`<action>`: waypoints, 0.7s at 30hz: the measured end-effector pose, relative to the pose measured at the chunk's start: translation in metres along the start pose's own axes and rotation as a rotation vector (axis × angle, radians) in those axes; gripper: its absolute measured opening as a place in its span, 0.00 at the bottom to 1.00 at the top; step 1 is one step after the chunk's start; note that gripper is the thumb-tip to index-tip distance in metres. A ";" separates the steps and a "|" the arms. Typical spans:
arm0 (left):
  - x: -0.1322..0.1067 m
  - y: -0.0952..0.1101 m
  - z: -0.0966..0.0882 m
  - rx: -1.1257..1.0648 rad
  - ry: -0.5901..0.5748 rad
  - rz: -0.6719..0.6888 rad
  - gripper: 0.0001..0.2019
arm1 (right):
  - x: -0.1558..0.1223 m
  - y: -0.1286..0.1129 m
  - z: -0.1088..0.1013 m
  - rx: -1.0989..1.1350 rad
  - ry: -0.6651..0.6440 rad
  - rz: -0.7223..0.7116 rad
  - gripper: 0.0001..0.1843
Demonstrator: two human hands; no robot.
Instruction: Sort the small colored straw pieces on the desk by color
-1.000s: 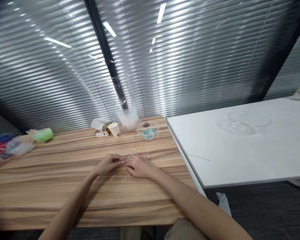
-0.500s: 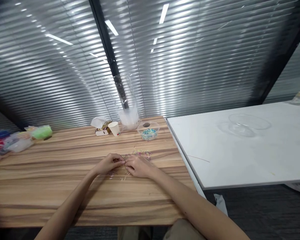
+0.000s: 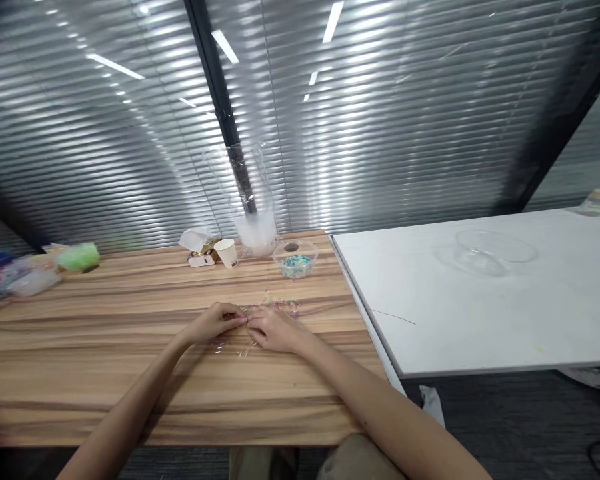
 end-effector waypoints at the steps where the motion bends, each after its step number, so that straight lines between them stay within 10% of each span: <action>1: 0.000 -0.001 0.000 0.000 -0.003 0.000 0.15 | 0.000 0.000 0.000 0.000 0.004 0.001 0.11; 21: 0.000 0.000 0.002 0.025 -0.028 0.001 0.15 | 0.001 0.000 -0.001 0.007 -0.023 0.009 0.10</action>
Point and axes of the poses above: each hand's wrist, its own x-axis towards the middle knuckle, its own z-axis out of the palm, y = z × x, the point moved 5 cm from there along x, towards the middle knuckle, and after that the axes turned 8 degrees about y, right-handed, at the moved point
